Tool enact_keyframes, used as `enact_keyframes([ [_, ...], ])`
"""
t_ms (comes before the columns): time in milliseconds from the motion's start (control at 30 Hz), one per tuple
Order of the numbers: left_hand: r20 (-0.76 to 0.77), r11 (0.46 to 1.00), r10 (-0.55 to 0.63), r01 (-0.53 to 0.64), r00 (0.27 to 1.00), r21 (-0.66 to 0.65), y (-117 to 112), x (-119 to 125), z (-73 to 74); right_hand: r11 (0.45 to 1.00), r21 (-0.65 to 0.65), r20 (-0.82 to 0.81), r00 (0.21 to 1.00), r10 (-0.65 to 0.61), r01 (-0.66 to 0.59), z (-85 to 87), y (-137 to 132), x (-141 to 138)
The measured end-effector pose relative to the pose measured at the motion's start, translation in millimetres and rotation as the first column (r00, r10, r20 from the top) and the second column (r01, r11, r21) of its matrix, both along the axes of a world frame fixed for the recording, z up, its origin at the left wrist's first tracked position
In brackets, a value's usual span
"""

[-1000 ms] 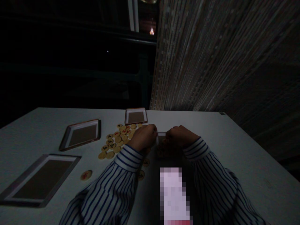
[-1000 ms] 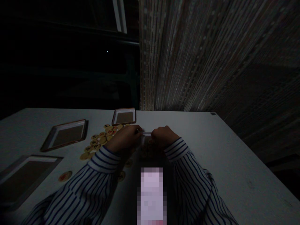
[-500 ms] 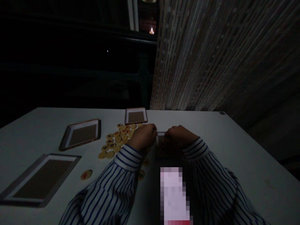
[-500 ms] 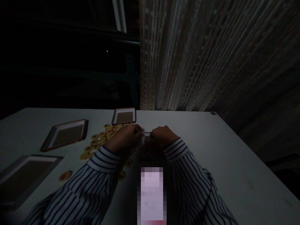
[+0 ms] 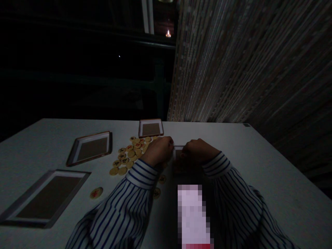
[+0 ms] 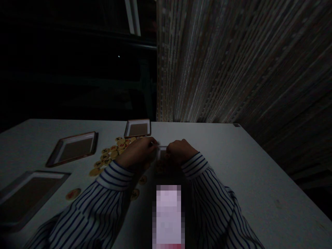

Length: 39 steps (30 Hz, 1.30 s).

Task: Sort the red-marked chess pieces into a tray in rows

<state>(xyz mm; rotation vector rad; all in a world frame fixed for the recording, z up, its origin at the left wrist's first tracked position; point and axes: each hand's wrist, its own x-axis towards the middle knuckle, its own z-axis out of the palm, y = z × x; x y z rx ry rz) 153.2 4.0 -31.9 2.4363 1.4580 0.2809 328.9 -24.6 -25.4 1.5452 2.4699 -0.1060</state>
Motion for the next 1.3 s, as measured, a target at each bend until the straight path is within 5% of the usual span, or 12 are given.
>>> enact_keyframes([
  [667, 0.009, 0.999, 0.023, -0.023, 1.000, 0.036, 1.8, -6.4, 8.1, 0.990, 0.110, -0.035, 0.996, -0.082, 0.085, 2.7, 2.9, 9.0],
  [1000, 0.142, 0.995, 0.073, -0.082, 0.987, 0.058, 18.4, -43.6, 26.6, 0.985, 0.152, -0.003, 0.996, -0.085, 0.084, 7.4, -0.1, 7.4],
  [1300, 0.224, 0.964, 0.237, -0.257, 0.946, 0.068, 27.8, -73.2, 33.5, 0.975, 0.214, -0.018, 0.998, -0.062, 0.065, 8.0, 0.4, 3.7],
])
